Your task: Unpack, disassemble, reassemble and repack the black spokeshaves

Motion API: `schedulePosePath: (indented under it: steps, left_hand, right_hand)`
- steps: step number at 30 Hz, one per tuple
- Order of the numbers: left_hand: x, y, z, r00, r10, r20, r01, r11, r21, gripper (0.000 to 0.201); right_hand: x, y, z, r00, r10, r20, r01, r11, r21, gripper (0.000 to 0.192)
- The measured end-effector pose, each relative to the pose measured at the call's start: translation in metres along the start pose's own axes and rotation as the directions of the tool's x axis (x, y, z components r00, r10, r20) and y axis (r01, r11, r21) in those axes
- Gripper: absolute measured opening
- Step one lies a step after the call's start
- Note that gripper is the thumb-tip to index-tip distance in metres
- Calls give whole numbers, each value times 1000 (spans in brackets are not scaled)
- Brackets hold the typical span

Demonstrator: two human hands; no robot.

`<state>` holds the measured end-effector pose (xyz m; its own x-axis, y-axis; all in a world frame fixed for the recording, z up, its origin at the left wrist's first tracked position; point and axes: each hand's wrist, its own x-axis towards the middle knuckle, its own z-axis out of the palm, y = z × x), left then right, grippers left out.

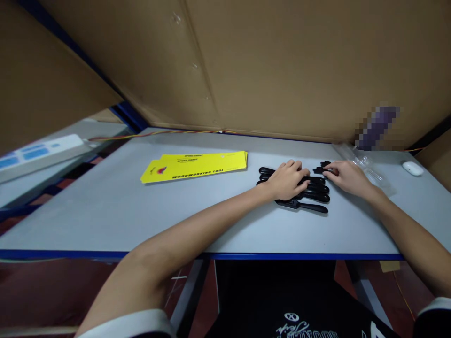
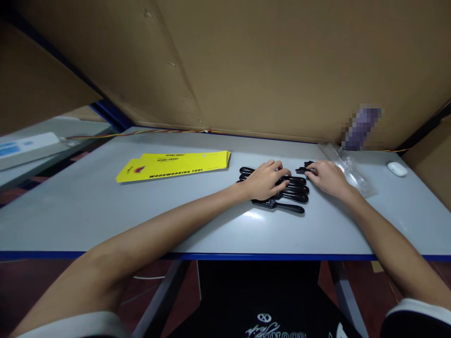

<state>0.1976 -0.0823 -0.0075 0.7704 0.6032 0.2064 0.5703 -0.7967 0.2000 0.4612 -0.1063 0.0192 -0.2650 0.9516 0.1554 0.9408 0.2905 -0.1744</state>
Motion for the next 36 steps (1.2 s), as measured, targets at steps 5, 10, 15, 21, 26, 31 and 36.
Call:
schedulePosePath:
  steps: [5,10,15,21,26,31,36]
  left_hand:
    - [0,-2,1,1000,14,-13,-14,1000,-3,48]
    - [-1,1,-3,1000,0,18,-1,1000,12,49]
    - [-1,2,-5,999,-5,32,4,1000,17,49]
    - [0,-1,-1,1000,18,-6,-18,1000,0,46]
    - [0,1,-2,1000,9,15,-9,1000,9,49]
    - [0,4,-6,999,-5,46,4,1000,17,51]
    - [0,3,-6,999,3,35,-4,1000,13,50]
  right_hand:
    - [2,-7,5,996,88,-23,-85,988,130,26]
    - [4,7,-5,970,190,-149,-171,976,133,25]
    - [8,22,-10,966,238,-102,-224,966,133,20]
    - [11,26,-2,954,277,-114,-270,960,73,24]
    - [10,27,3,967,233,-105,-228,972,61,32]
    - [8,27,1,976,193,-104,-192,981,21,36]
    - [8,25,-2,974,215,-66,-214,977,17,35]
